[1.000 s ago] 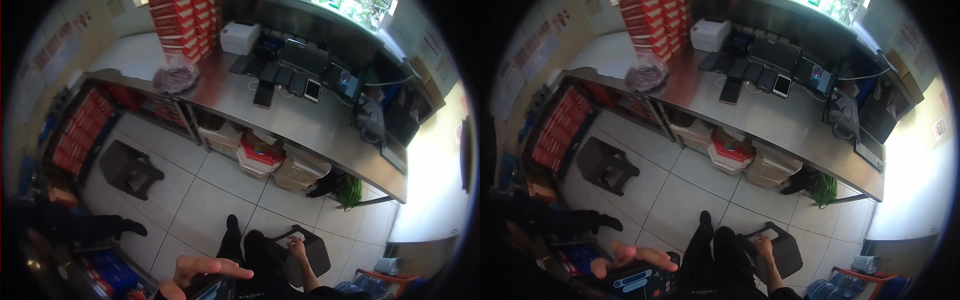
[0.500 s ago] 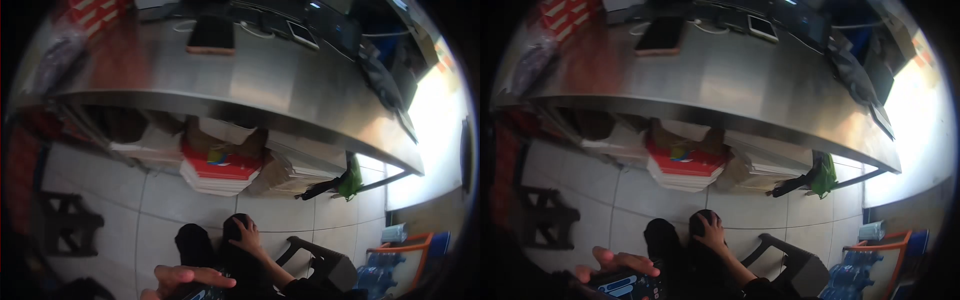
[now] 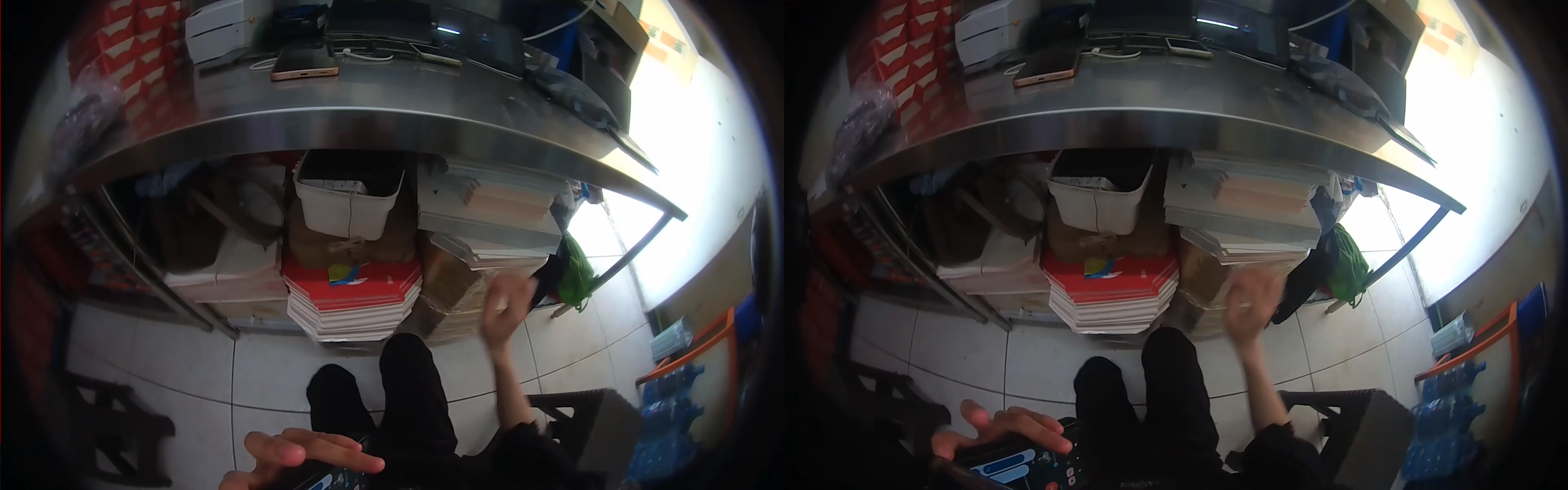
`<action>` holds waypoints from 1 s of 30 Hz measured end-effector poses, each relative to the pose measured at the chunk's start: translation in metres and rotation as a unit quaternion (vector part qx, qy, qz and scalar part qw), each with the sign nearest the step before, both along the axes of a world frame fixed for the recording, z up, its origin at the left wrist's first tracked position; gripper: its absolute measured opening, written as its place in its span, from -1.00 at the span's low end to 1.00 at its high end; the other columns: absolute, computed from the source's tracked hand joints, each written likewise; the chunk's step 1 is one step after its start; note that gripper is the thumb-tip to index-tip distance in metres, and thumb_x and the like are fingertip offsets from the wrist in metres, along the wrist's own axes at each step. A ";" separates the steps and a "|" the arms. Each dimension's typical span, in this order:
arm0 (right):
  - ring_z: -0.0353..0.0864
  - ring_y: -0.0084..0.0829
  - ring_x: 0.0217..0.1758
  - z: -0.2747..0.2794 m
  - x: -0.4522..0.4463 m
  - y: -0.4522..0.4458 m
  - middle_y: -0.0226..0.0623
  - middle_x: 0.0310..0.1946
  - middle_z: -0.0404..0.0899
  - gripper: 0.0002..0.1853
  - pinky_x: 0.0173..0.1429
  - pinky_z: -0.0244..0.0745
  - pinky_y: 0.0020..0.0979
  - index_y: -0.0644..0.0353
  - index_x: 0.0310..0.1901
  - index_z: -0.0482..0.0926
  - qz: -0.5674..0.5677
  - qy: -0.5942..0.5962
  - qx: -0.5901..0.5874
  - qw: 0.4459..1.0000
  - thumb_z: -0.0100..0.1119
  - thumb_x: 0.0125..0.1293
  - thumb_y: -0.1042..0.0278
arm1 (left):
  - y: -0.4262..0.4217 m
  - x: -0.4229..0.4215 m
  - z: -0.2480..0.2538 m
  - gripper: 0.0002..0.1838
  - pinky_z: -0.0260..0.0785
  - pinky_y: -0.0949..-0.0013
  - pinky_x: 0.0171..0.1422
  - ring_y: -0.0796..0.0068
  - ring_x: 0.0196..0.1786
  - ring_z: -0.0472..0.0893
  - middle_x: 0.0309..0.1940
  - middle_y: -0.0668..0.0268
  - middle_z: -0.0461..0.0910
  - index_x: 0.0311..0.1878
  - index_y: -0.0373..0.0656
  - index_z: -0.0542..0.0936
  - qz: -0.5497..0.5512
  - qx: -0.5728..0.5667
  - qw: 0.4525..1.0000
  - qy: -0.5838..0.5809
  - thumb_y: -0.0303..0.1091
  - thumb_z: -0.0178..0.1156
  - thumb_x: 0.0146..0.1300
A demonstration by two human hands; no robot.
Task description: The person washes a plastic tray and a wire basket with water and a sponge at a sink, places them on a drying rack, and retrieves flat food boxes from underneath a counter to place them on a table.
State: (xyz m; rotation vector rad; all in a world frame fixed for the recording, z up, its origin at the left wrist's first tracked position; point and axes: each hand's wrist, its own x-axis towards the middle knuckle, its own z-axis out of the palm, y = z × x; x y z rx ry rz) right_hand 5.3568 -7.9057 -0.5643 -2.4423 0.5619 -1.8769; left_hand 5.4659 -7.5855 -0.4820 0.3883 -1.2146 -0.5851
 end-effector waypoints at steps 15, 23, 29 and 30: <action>0.52 -0.30 -0.15 0.114 0.028 -0.268 -0.17 -0.20 0.52 -0.63 -0.04 0.40 -0.35 0.24 -0.12 0.49 -0.142 0.305 -0.120 0.934 0.16 0.12 0.16 | -0.011 0.025 -0.066 -0.53 0.33 -0.01 0.12 -0.31 0.03 0.34 0.22 -0.05 0.01 0.19 0.26 0.22 0.008 0.034 0.958 0.286 -0.24 0.03 0.20; 0.52 -0.30 -0.15 0.134 0.018 -0.276 -0.17 -0.21 0.52 -0.63 -0.05 0.40 -0.35 0.24 -0.12 0.48 -0.200 0.324 -0.124 0.916 0.16 0.12 0.15 | -0.032 0.038 -0.070 -0.52 0.30 -0.04 0.13 -0.32 0.06 0.32 0.24 -0.10 -0.05 0.19 0.22 0.21 0.005 -0.056 0.968 0.245 -0.15 0.03 0.19; 0.52 -0.30 -0.16 0.129 0.053 -0.241 -0.18 -0.21 0.52 -0.63 -0.05 0.40 -0.36 0.23 -0.12 0.48 -0.179 0.322 -0.134 0.920 0.16 0.12 0.15 | -0.027 0.045 -0.055 -0.57 0.28 -0.08 0.14 -0.37 0.12 0.23 0.23 0.01 0.02 0.16 0.21 0.27 -0.064 -0.002 0.980 0.188 -0.16 0.02 0.20; 0.52 -0.31 -0.16 0.128 0.061 -0.234 -0.18 -0.22 0.52 -0.63 -0.05 0.40 -0.36 0.23 -0.12 0.48 -0.171 0.323 -0.136 0.921 0.16 0.12 0.15 | -0.027 0.040 -0.054 -0.57 0.27 -0.09 0.15 -0.38 0.12 0.21 0.24 0.03 0.00 0.15 0.21 0.27 -0.047 -0.004 0.982 0.184 -0.17 0.02 0.20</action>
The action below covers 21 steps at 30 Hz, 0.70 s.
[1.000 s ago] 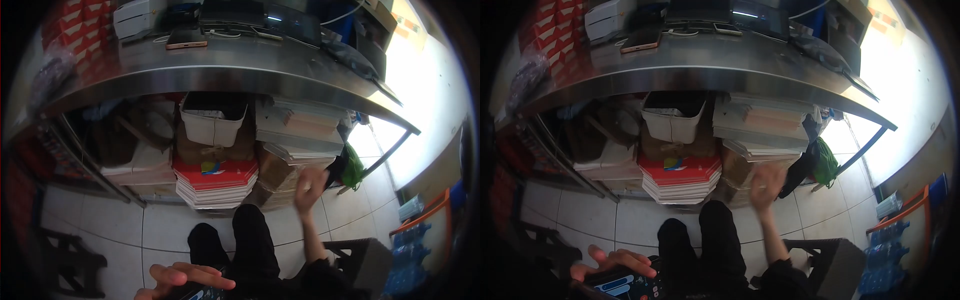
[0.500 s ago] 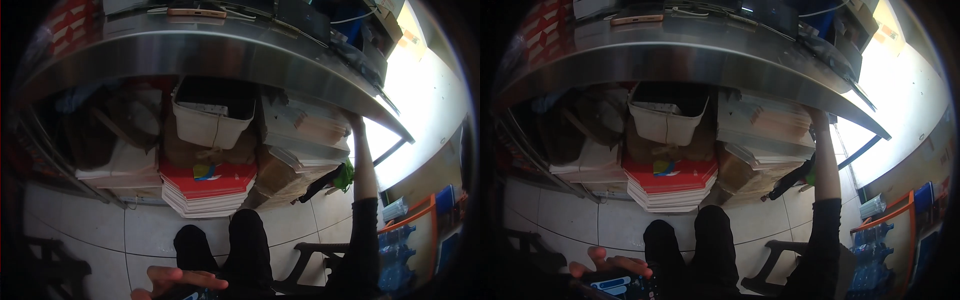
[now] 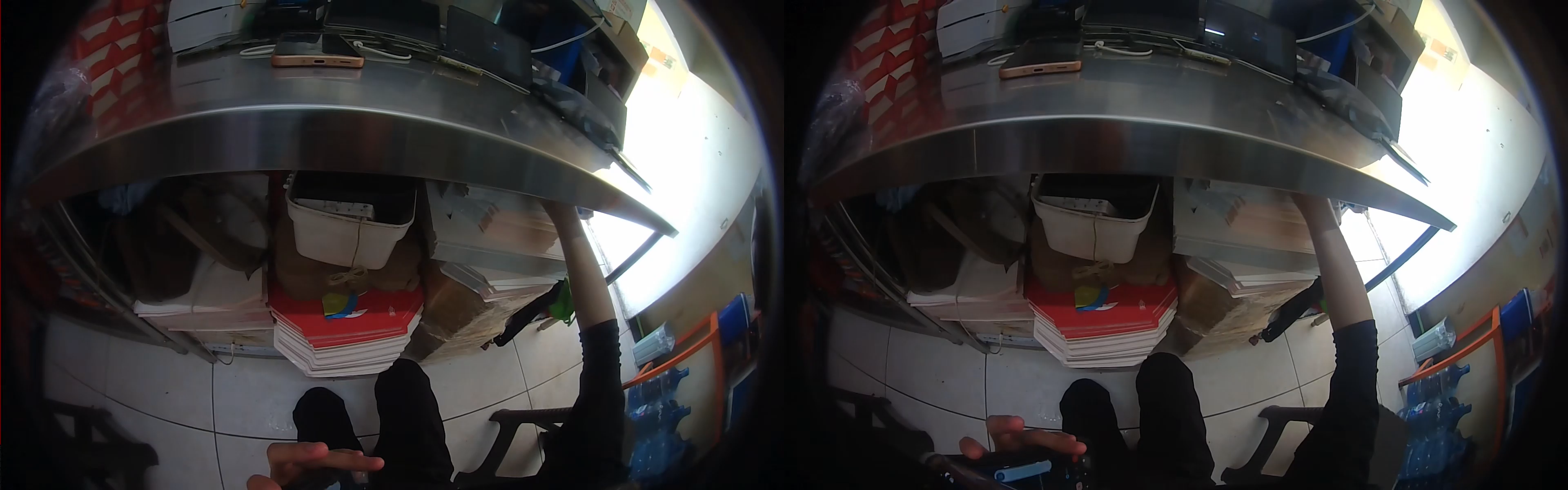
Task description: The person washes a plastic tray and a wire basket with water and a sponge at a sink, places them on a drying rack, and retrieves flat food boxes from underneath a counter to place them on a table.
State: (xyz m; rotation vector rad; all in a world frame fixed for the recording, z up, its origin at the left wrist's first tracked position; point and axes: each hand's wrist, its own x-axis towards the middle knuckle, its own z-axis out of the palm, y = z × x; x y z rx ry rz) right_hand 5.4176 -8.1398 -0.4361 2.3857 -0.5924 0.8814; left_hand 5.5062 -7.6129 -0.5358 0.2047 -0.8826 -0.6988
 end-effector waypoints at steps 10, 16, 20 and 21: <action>0.52 -0.31 -0.16 -0.011 0.074 0.072 -0.19 -0.22 0.52 -0.63 -0.05 0.40 -0.36 0.23 -0.12 0.48 0.071 0.023 0.011 0.997 0.16 0.12 0.15 | 0.025 -0.004 -0.018 -0.48 0.13 0.00 0.26 -0.26 0.21 0.16 0.19 -0.30 0.01 0.26 0.07 0.10 -0.130 0.195 0.949 0.211 0.03 -0.23 0.28; 0.52 -0.32 -0.16 -0.007 0.055 0.060 -0.19 -0.23 0.52 -0.63 -0.05 0.40 -0.36 0.23 -0.12 0.48 0.067 0.017 0.006 0.998 0.16 0.12 0.14 | 0.020 0.000 -0.034 -0.40 0.04 -0.01 0.30 -0.23 0.24 0.11 0.15 -0.43 0.00 0.28 -0.01 0.07 -0.115 0.076 0.988 0.073 0.13 -0.31 0.27; 0.52 -0.32 -0.16 -0.005 0.014 0.033 -0.20 -0.23 0.52 -0.63 -0.06 0.40 -0.37 0.23 -0.12 0.48 0.032 0.022 -0.001 0.999 0.16 0.12 0.14 | 0.011 -0.004 -0.014 -0.50 0.17 -0.03 0.23 -0.25 0.20 0.17 0.18 -0.25 0.03 0.25 0.12 0.12 -0.020 0.032 0.999 0.023 -0.05 -0.14 0.24; 0.52 -0.32 -0.16 -0.005 0.005 0.026 -0.20 -0.23 0.52 -0.63 -0.06 0.40 -0.37 0.23 -0.12 0.48 0.022 0.027 -0.001 0.999 0.16 0.12 0.14 | 0.007 -0.006 -0.009 -0.51 0.21 -0.04 0.21 -0.26 0.19 0.19 0.19 -0.20 0.04 0.24 0.16 0.14 0.013 0.017 1.000 0.009 -0.11 -0.09 0.23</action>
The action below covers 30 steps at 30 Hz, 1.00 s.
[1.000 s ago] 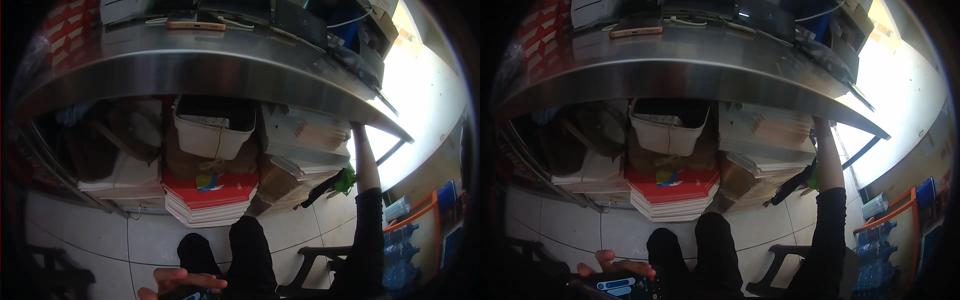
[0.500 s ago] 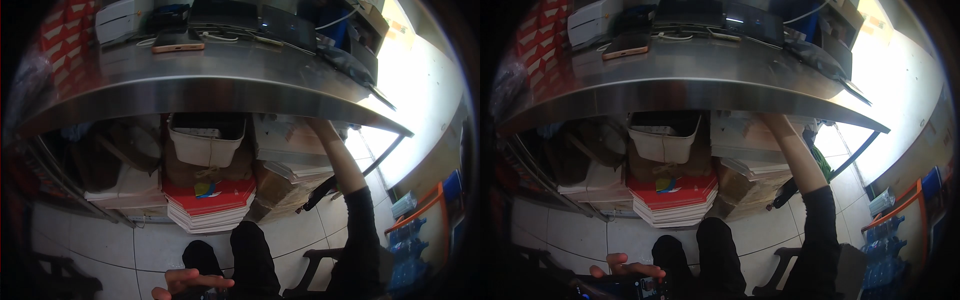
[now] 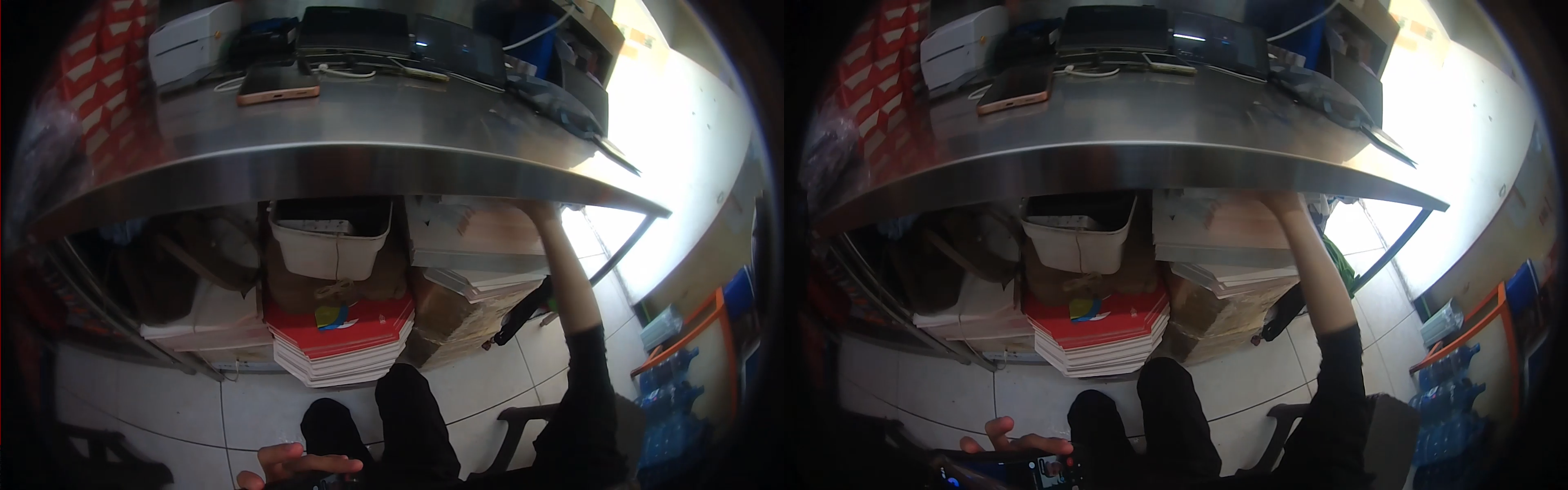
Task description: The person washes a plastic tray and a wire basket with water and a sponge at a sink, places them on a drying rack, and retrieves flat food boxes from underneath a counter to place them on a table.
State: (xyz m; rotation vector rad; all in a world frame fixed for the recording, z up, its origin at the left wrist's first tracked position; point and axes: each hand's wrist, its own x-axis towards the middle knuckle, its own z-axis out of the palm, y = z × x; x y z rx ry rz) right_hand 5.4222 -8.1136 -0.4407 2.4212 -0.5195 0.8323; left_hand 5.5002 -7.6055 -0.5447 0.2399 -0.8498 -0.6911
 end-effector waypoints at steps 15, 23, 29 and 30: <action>0.52 -0.33 -0.17 0.001 0.009 0.016 -0.21 -0.25 0.52 -0.63 -0.06 0.41 -0.37 0.23 -0.13 0.48 -0.010 0.035 0.010 0.999 0.17 0.12 0.13 | -0.010 0.006 0.010 -0.45 0.23 -0.36 0.05 -0.50 0.11 0.14 0.21 -0.02 -0.08 0.22 0.06 0.10 -0.042 0.013 0.999 -0.029 0.04 -0.10 0.22; 0.52 -0.34 -0.18 -0.002 0.046 0.057 -0.23 -0.26 0.52 -0.62 -0.08 0.41 -0.38 0.20 -0.12 0.48 0.053 0.055 -0.020 0.997 0.16 0.12 0.12 | -0.010 0.013 0.009 -0.45 0.23 -0.35 0.06 -0.50 0.11 0.14 0.21 -0.03 -0.06 0.22 0.07 0.12 -0.031 -0.001 0.999 -0.019 -0.02 -0.03 0.20; 0.52 -0.35 -0.19 -0.001 0.033 0.026 -0.26 -0.27 0.51 -0.62 -0.10 0.42 -0.38 0.16 -0.11 0.47 0.078 0.012 -0.120 0.990 0.14 0.14 0.08 | -0.008 0.018 0.014 -0.45 0.24 -0.34 0.06 -0.50 0.12 0.13 0.21 -0.03 -0.06 0.22 0.07 0.12 -0.030 0.009 0.999 -0.016 -0.03 -0.02 0.19; 0.52 -0.35 -0.19 0.000 0.030 0.022 -0.26 -0.27 0.51 -0.62 -0.10 0.42 -0.38 0.16 -0.11 0.47 0.071 0.012 -0.117 0.991 0.14 0.14 0.08 | -0.007 0.018 0.015 -0.45 0.24 -0.34 0.06 -0.50 0.12 0.13 0.21 -0.03 -0.06 0.22 0.08 0.12 -0.031 0.012 0.999 -0.014 -0.03 -0.02 0.19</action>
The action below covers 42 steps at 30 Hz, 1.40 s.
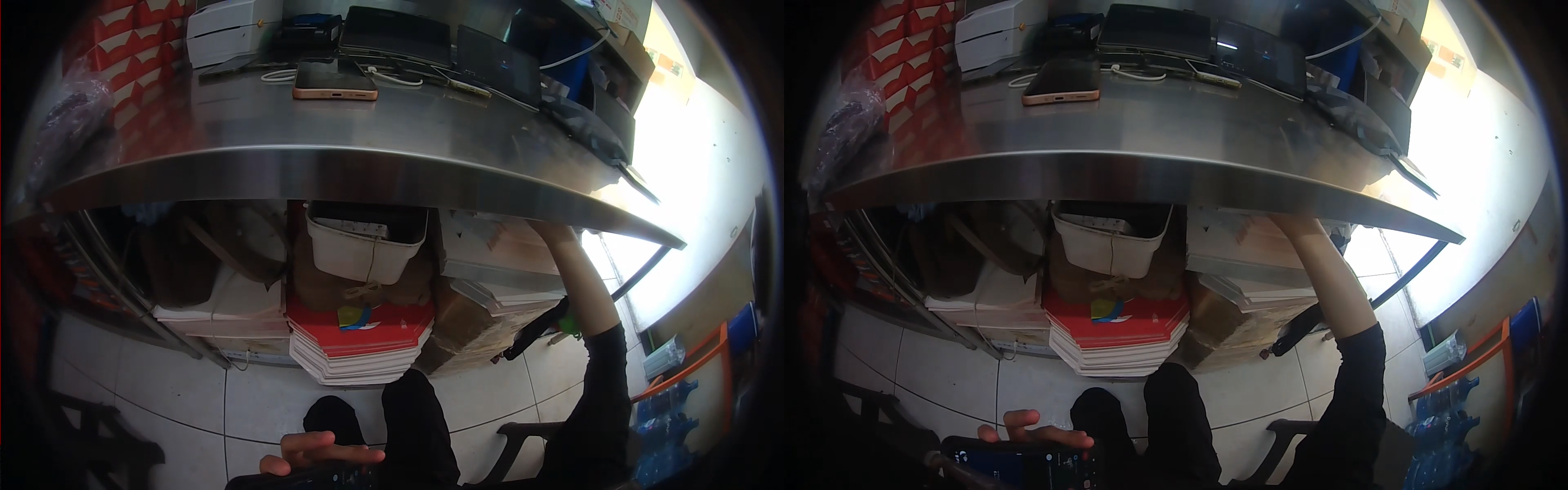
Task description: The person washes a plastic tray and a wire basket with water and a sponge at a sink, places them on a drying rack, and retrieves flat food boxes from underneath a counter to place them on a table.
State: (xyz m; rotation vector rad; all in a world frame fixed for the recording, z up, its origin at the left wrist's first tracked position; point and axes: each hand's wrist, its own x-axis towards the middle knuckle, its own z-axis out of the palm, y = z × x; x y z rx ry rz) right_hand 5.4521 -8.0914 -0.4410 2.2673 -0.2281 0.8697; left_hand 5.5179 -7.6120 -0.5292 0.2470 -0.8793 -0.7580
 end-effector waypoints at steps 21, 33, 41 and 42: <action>0.52 -0.35 -0.20 0.002 -0.049 -0.043 -0.26 -0.26 0.50 -0.62 -0.11 0.42 -0.38 0.15 -0.09 0.46 -0.078 0.023 0.006 0.997 0.10 0.16 0.06 | 0.016 0.008 -0.011 -0.38 0.16 -0.36 0.12 -0.47 0.19 0.03 0.21 -0.03 -0.07 0.23 0.13 0.11 -0.011 -0.014 1.000 0.024 0.04 0.03 0.14; 0.51 -0.35 -0.20 -0.012 -0.014 -0.024 -0.26 -0.26 0.49 -0.62 -0.11 0.42 -0.38 0.15 -0.08 0.45 -0.041 0.071 -0.028 0.996 0.07 0.18 0.05 | 0.031 0.014 -0.001 -0.41 0.23 -0.34 0.08 -0.46 0.18 0.05 0.21 0.01 -0.05 0.22 0.17 0.13 0.018 0.007 1.000 -0.005 0.05 0.01 0.15; 0.52 -0.35 -0.28 -0.001 -0.005 0.011 -0.31 -0.33 0.52 -0.73 -0.23 0.43 -0.34 0.09 -0.20 0.50 0.035 0.015 -0.116 0.993 0.08 0.15 0.12 | 0.047 0.009 0.000 -0.41 0.24 -0.33 0.07 -0.47 0.16 0.07 0.19 -0.01 -0.04 0.23 0.16 0.11 0.050 0.000 0.998 -0.036 0.00 0.04 0.16; 0.52 -0.35 -0.28 0.001 -0.004 0.012 -0.30 -0.34 0.52 -0.72 -0.22 0.43 -0.33 0.09 -0.18 0.49 0.007 0.045 -0.075 0.996 0.08 0.16 0.12 | 0.050 0.008 -0.001 -0.41 0.23 -0.34 0.08 -0.48 0.16 0.07 0.20 -0.01 -0.05 0.23 0.16 0.10 0.050 0.002 0.998 -0.027 -0.01 0.04 0.16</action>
